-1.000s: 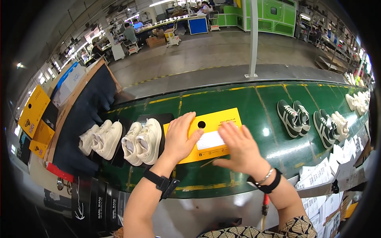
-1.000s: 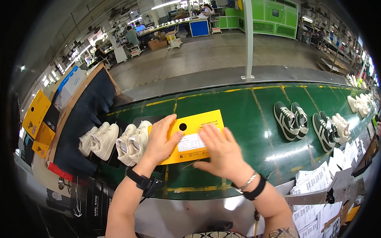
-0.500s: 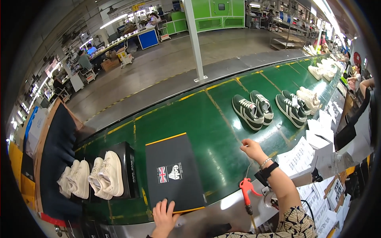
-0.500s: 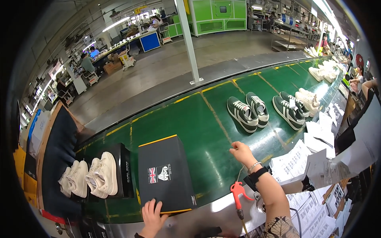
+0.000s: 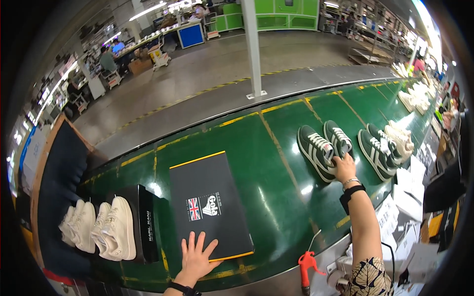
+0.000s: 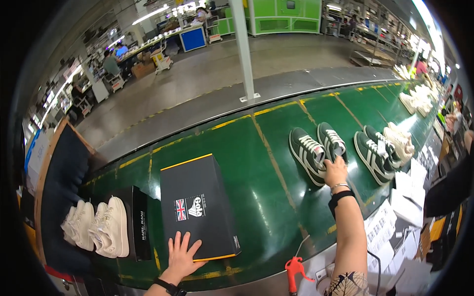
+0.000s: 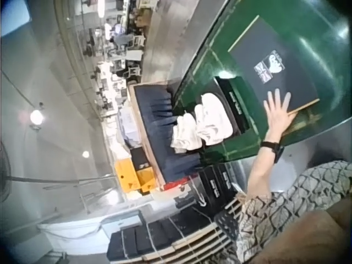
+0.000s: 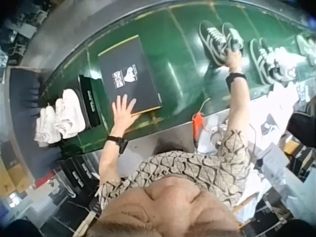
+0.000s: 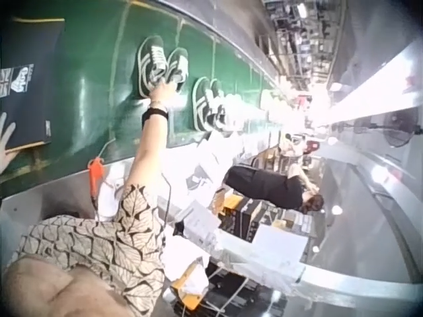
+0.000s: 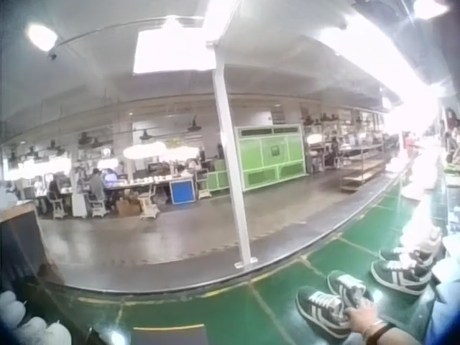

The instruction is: Packing manufactured shoes into their respective boxes and applying identification labels.

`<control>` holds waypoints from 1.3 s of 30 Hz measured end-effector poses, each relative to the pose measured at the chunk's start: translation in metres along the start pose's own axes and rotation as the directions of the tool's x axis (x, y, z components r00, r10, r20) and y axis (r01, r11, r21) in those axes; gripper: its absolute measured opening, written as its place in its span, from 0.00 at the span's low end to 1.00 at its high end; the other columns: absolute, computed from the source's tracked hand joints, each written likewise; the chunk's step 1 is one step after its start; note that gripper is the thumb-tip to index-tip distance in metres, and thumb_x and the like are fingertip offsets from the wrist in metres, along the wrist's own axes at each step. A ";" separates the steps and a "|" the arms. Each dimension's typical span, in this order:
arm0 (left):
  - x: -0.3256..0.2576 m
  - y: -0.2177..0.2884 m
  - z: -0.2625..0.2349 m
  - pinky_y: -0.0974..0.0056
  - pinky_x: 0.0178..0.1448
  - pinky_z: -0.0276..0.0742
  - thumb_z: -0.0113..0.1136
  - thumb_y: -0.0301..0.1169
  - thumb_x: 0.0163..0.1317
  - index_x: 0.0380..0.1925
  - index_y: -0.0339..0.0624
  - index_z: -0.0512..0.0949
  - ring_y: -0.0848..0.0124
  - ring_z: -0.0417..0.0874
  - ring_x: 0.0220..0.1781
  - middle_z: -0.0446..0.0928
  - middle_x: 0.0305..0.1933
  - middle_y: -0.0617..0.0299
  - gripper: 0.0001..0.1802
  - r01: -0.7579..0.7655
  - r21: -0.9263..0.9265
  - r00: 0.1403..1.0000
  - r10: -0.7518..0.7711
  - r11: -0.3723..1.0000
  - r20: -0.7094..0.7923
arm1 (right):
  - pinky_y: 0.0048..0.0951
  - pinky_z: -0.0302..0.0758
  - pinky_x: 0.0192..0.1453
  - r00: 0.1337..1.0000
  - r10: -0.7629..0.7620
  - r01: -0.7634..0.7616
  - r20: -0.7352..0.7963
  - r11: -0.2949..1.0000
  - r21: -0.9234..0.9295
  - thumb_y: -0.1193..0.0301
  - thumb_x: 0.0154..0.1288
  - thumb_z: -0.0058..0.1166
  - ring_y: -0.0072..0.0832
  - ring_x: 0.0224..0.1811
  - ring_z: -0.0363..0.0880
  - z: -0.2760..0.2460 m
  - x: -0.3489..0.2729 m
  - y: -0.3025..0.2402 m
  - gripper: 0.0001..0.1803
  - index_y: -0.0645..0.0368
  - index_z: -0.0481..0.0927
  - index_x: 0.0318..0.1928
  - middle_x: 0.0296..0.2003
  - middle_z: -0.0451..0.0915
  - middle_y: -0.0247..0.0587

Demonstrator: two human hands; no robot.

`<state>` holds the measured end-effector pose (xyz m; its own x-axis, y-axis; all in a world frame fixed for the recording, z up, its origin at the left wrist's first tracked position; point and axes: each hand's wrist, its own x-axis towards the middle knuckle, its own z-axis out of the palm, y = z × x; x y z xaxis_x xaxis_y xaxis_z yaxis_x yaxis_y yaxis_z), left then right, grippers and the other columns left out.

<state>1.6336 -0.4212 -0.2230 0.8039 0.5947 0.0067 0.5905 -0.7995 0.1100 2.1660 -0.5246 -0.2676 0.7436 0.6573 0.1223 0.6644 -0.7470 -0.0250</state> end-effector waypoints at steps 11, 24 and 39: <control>0.002 -0.005 -0.001 0.34 0.62 0.52 0.69 0.48 0.38 0.57 0.63 0.66 0.44 0.51 0.68 0.55 0.66 0.51 0.41 0.015 -0.056 1.000 -0.014 0.998 0.021 | 0.38 0.69 0.48 0.924 -0.176 0.196 0.340 0.980 -0.025 0.73 0.40 0.61 0.37 0.47 0.74 0.000 0.046 0.040 0.19 0.44 0.79 0.38 0.40 0.76 0.38; -0.002 -0.002 0.014 0.37 0.64 0.53 0.67 0.49 0.43 0.61 0.63 0.61 0.46 0.50 0.69 0.54 0.67 0.52 0.43 -0.022 -0.070 0.991 0.013 0.997 -0.135 | 0.27 0.73 0.41 0.916 -0.392 0.157 0.082 0.541 0.826 0.78 0.43 0.49 0.28 0.36 0.78 -0.036 -0.004 -0.103 0.24 0.62 0.75 0.47 0.33 0.80 0.40; -0.160 0.028 0.027 0.46 0.63 0.55 0.58 0.36 0.50 0.53 0.44 0.67 0.59 0.58 0.66 0.61 0.62 0.54 0.27 0.179 -0.216 0.935 -0.234 0.960 -0.267 | 0.43 0.69 0.49 0.688 -0.723 0.720 -0.059 0.672 0.172 0.70 0.51 0.47 0.42 0.40 0.76 -0.133 -0.251 -0.342 0.16 0.45 0.76 0.43 0.38 0.77 0.43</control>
<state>1.5239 -0.5412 -0.2480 0.5944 0.7657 0.2456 0.6955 -0.6428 0.3210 1.7424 -0.4471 -0.1581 0.0273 0.9867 0.1604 0.9950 -0.0113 -0.0997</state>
